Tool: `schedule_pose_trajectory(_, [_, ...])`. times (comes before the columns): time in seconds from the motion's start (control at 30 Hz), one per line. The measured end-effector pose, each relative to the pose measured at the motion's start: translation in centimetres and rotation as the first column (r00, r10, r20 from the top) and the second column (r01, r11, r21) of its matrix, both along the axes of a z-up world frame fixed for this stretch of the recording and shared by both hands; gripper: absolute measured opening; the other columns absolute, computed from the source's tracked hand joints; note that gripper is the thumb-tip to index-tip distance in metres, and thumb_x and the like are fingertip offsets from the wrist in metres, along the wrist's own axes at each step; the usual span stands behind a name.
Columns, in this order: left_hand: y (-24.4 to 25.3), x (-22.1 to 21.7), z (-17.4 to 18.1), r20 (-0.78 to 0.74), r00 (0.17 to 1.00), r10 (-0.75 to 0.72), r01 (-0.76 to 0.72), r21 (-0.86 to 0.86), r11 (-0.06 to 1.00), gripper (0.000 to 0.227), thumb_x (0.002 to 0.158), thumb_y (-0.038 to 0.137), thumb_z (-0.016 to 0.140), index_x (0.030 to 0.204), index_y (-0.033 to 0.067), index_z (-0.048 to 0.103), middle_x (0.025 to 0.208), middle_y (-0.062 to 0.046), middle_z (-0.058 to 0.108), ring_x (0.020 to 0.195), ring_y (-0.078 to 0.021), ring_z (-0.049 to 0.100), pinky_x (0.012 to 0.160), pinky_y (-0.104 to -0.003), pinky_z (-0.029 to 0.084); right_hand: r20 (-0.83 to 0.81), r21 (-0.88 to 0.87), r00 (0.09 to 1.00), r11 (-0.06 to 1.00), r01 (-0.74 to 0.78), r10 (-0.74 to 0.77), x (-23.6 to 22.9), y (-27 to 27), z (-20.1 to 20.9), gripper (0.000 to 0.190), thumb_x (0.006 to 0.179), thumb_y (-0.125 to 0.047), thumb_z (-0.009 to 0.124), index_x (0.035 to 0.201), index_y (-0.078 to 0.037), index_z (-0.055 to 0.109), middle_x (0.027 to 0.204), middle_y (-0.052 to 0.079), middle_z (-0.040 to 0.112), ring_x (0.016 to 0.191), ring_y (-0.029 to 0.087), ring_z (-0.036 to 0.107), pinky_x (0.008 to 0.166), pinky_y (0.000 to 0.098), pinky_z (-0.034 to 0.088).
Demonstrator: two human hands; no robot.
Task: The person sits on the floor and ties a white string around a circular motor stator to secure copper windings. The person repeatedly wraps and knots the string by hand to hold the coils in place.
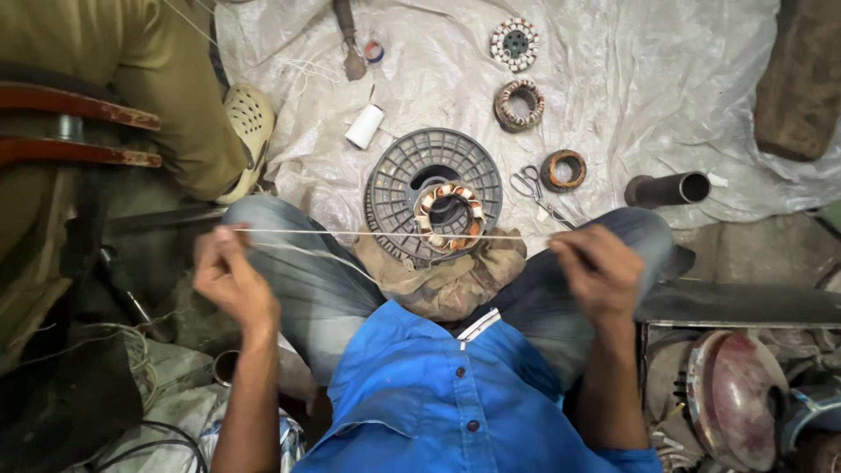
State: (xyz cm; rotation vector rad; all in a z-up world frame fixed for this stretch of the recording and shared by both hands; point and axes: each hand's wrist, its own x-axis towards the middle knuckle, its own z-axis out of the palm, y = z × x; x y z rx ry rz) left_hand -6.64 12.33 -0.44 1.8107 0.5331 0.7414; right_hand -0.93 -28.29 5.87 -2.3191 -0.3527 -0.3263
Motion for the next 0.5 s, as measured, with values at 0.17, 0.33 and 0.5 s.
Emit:
schedule_pose_trajectory(0.17, [-4.1,0.4,3.8,0.024,0.991,-0.135,0.126,0.221,0.967,0.050,0.096,0.020,0.074,0.135,-0.0021,0.051,0.141,-0.017,0.040,0.130,-0.0340,0.048,0.112,-0.044,0.048,0.033,0.073,0.966,0.963,-0.259,0.257,-0.9,2.3,-0.1,0.009,0.086,-0.006,0.081,0.091,-0.003,0.074,0.085,0.008,0.073,0.070,0.019,0.070,0.062,0.0307,0.053])
schedule_pose_trajectory(0.33, [-9.0,0.2,3.5,0.005,0.520,-0.854,0.728,0.519,0.447,0.035,0.081,0.018,0.080,0.110,0.0035,0.068,0.108,-0.008,0.068,0.105,-0.0269,0.065,0.108,-0.058,0.040,0.141,0.095,0.784,0.780,-0.619,0.605,-1.7,7.4,0.0,0.016,0.082,-0.010,0.084,0.093,-0.004,0.074,0.085,0.007,0.073,0.071,0.021,0.071,0.062,0.0315,0.054])
schedule_pose_trajectory(0.5, [-6.1,1.4,0.7,0.328,0.556,-0.764,0.808,0.002,0.589,0.022,0.099,0.016,0.051,0.103,0.0021,0.068,0.090,-0.009,0.074,0.087,-0.0231,0.074,0.102,-0.043,0.056,0.105,0.031,0.888,0.891,-0.453,0.448,-0.6,4.8,0.1,0.015,0.080,-0.011,0.086,0.088,-0.004,0.075,0.080,0.008,0.072,0.065,0.020,0.068,0.058,0.0314,0.052])
